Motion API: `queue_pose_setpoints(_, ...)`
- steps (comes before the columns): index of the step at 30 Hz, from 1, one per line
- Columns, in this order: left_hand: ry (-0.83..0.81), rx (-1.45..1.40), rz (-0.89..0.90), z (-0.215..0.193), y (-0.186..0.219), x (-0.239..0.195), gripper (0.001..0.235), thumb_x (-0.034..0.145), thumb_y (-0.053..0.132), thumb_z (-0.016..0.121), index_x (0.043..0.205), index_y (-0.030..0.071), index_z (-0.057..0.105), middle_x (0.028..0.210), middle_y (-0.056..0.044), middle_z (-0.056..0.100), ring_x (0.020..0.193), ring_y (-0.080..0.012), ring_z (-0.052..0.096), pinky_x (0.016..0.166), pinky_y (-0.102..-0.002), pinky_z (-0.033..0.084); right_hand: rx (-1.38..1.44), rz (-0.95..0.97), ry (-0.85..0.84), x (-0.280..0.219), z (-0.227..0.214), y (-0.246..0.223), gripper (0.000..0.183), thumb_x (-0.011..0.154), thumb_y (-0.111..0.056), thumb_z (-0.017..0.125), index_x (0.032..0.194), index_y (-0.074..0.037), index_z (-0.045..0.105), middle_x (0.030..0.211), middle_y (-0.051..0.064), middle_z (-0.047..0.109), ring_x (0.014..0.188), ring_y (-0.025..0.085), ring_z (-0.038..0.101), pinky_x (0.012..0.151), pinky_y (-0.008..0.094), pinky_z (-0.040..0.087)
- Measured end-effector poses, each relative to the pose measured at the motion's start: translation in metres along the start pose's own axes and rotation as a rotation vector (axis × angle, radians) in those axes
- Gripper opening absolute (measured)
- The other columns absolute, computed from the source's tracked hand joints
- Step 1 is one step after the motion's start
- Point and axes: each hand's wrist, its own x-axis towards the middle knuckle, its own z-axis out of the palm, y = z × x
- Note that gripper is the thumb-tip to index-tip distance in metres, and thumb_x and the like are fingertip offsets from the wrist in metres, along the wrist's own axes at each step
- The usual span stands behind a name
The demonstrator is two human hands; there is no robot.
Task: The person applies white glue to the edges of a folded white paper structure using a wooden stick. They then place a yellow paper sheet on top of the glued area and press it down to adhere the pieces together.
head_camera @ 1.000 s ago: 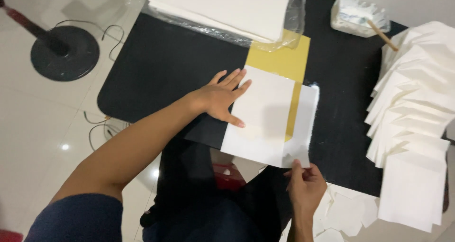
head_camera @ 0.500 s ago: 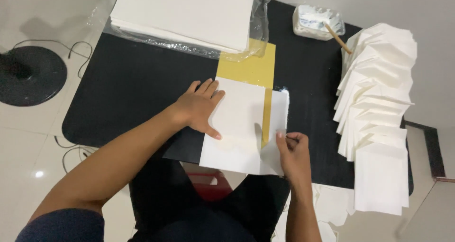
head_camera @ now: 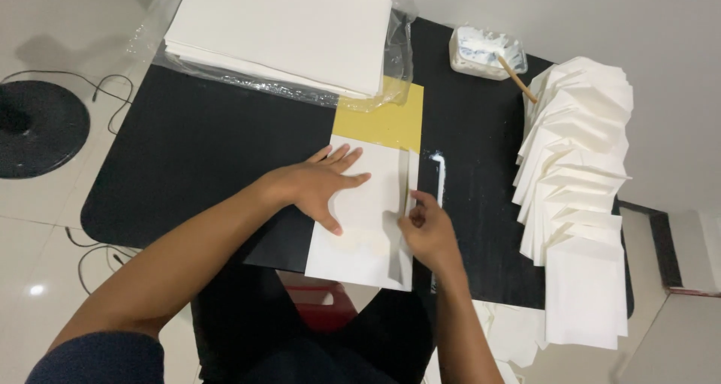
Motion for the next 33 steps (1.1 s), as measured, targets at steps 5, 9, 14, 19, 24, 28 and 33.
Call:
queue_pose_setpoints(5,0.159,0.027,0.013,0.018,-0.007,0.025,0.104,0.074,0.081,0.065,0.157,0.021,0.042,0.17,-0.018,0.022,0.159,-0.0343,0.015,0.127,-0.05,0.004,-0.096,0.032,-0.037,-0.005,0.008,-0.018,0.064,0.087,-0.013,0.063,0.149,0.002,0.051,0.094,0.022,0.071,0.089,0.03,0.068,0.079,0.041,0.056)
queue_pose_setpoints(9,0.271,0.034,0.112,0.01,0.017,0.028,0.094,0.088,0.079,0.05,0.159,0.018,0.04,0.166,-0.022,0.029,0.156,-0.0368,0.023,0.125,-0.052,0.017,-0.137,0.016,-0.056,-0.002,0.009,-0.017,0.062,0.091,-0.014,0.059,0.15,0.003,0.05,0.088,0.02,0.071,0.083,0.029,0.067,0.073,0.041,0.055)
queue_pose_setpoints(14,0.239,0.083,0.172,0.009,0.03,0.043,0.115,0.079,0.091,0.045,0.162,0.013,0.029,0.17,-0.023,0.02,0.157,-0.0387,0.018,0.125,-0.055,0.013,-0.133,-0.047,-0.087,-0.003,0.002,-0.016,0.056,0.093,-0.01,0.054,0.148,0.003,0.054,0.088,0.022,0.072,0.082,0.032,0.067,0.072,0.042,0.054)
queue_pose_setpoints(19,0.2,0.083,0.116,0.012,0.04,0.046,0.12,0.077,0.095,0.042,0.161,0.009,0.03,0.17,-0.02,0.023,0.158,-0.0361,0.017,0.126,-0.055,0.009,-0.073,-0.15,-0.047,-0.003,-0.013,0.0,0.044,0.097,-0.011,0.056,0.14,-0.004,0.063,0.104,0.026,0.075,0.093,0.036,0.071,0.08,0.046,0.057)
queue_pose_setpoints(24,0.25,0.061,0.045,0.015,0.058,0.047,0.12,0.081,0.093,0.037,0.157,0.0,0.034,0.167,-0.027,0.023,0.157,-0.0427,0.016,0.123,-0.064,0.01,-0.477,-0.439,-0.042,0.005,-0.033,-0.005,0.046,0.094,-0.014,0.07,0.14,-0.006,0.065,0.141,0.014,0.066,0.144,0.046,0.041,0.12,0.055,0.035)
queue_pose_setpoints(28,0.243,0.084,0.051,0.013,0.06,0.042,0.11,0.087,0.079,0.05,0.157,-0.003,0.031,0.167,-0.03,0.021,0.157,-0.0444,0.015,0.124,-0.064,0.008,-0.538,-0.671,-0.008,0.044,-0.032,0.019,0.038,0.099,-0.022,0.067,0.133,-0.007,0.068,0.136,0.008,0.069,0.133,0.023,0.06,0.129,0.047,0.021)
queue_pose_setpoints(33,0.207,0.093,0.062,0.016,0.057,0.044,0.113,0.088,0.081,0.046,0.159,-0.004,0.025,0.169,-0.029,0.015,0.158,-0.0451,0.01,0.124,-0.063,0.004,-0.552,-0.829,0.107,0.088,-0.033,0.039,0.033,0.101,-0.021,0.068,0.13,-0.007,0.072,0.134,0.009,0.07,0.128,0.022,0.064,0.128,0.047,0.022)
